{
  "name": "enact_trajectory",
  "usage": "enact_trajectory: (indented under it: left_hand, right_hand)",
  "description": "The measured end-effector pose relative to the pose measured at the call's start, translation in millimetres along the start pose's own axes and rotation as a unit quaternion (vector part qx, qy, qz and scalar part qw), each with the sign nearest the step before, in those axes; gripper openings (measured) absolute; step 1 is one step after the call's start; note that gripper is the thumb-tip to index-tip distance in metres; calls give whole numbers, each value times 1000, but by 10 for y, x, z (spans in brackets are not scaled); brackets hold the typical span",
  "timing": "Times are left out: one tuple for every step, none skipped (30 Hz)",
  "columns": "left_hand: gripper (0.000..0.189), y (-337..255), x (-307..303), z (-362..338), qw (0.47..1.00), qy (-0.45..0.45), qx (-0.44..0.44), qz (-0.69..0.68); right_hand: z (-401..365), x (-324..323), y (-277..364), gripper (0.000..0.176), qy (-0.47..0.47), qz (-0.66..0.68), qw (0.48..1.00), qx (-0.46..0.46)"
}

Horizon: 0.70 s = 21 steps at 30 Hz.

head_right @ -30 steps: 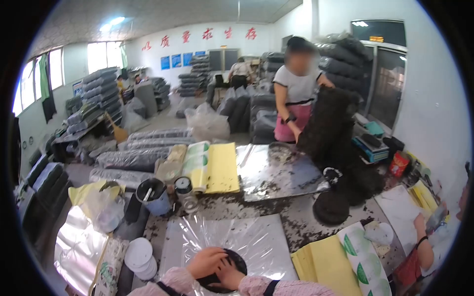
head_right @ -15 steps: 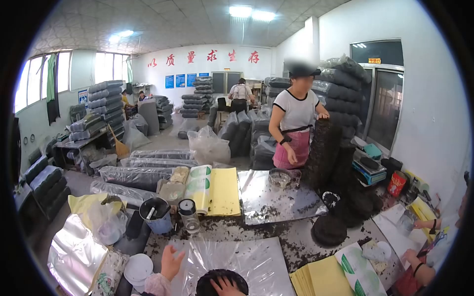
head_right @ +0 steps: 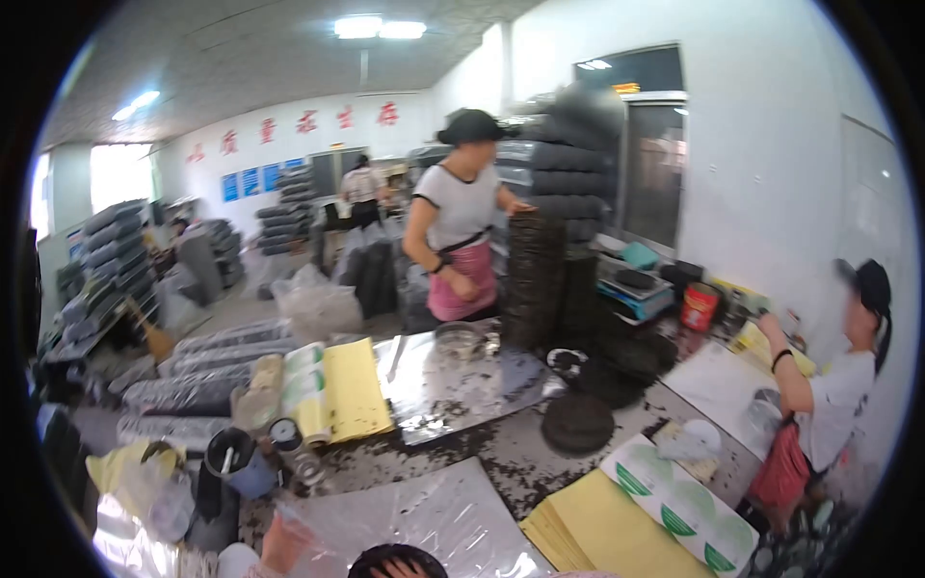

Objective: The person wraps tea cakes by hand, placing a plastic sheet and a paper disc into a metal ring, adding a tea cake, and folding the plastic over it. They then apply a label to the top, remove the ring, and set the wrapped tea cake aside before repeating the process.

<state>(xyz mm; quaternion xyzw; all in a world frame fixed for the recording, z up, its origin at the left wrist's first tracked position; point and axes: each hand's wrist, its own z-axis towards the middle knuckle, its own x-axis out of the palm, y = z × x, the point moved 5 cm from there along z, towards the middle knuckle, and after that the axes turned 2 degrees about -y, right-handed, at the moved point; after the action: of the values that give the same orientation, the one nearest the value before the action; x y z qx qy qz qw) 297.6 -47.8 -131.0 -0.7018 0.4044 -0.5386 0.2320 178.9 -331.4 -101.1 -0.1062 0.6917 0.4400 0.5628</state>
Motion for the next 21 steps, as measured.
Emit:
enact_trajectory:
  left_hand:
    - [57, 95, 215, 140, 996, 11, -87, 11]
    - [59, 205, 525, 204, 985, 17, -168, 18]
    - [58, 308, 726, 289, 976, 50, -208, 36]
    - [57, 408, 925, 368, 964, 86, -246, 56]
    - [54, 452, 1151, 523, 955, 150, -242, 89]
    - [52, 483, 1314, 568, 947, 195, -203, 154]
    - [50, 470, 1552, 557, 934, 234, -160, 217]
    - [49, 241, 2049, 312, 914, 250, -79, 309]
    - [49, 63, 2331, 73, 880, 260, 4, 398]
    - [50, -29, 2330, -143, 880, 245, 41, 405]
    - [51, -127, 2272, -385, 878, 226, 76, 415]
    - [52, -201, 2187, -565, 875, 202, 110, 426]
    - [53, -202, 1737, -556, 936, 118, 150, 296]
    - [54, -302, 1442, -772, 954, 62, 234, 178]
    - [52, -290, 1039, -913, 977, -40, 171, 122]
    - [50, -198, 676, -1109, 982, -140, 107, 61]
    - [45, 33, 514, -1358, 969, -110, 60, 214]
    - [40, 316, 361, -1631, 931, -73, 9, 358]
    - [35, 542, 295, -1887, 870, -32, -46, 490]
    - [37, 471, 506, -2077, 855, -45, -10, 516]
    - [40, 331, 743, -2154, 838, -57, 26, 543]
  right_hand:
    - [14, 60, -27, 111, 7, 11, 1000, 12]
    - [30, 99, -55, 113, 7, 23, 1000, 13]
    - [42, 125, -98, 113, -3, 13, 1000, 9]
    - [42, 171, -122, 114, -11, 4, 1000, 3]
    - [45, 214, -139, 114, -21, -4, 1000, 6]
    - [66, 248, -164, 114, -21, -8, 1000, 8]
    - [81, 278, -186, 114, -19, -11, 1000, 9]
    - [87, 319, -210, 114, -15, -14, 1000, 9]
    - [100, 366, -227, 114, -28, -31, 999, 8]
    - [98, 343, -244, 114, -21, -28, 999, 12]
    - [96, 297, -228, 115, -13, -20, 1000, 12]
    - [99, 261, -202, 115, -3, -10, 1000, 9]
    - [98, 209, -178, 115, -29, -14, 999, 1]
    - [110, 294, -227, 118, -26, -5, 1000, 12]
    - [4, -54, -8, 94, -73, -59, 996, -3]
    - [25, 95, -111, 100, -25, -115, 993, -11]
    - [29, 112, -97, 102, -20, -100, 995, -8]
    - [34, 60, -87, 104, -14, -89, 996, -2]
    - [33, 15, -67, 105, -12, -96, 995, 3]
    - [25, -2, -47, 105, -8, -102, 995, 8]
    - [27, 14, -61, 105, -17, -94, 995, 9]
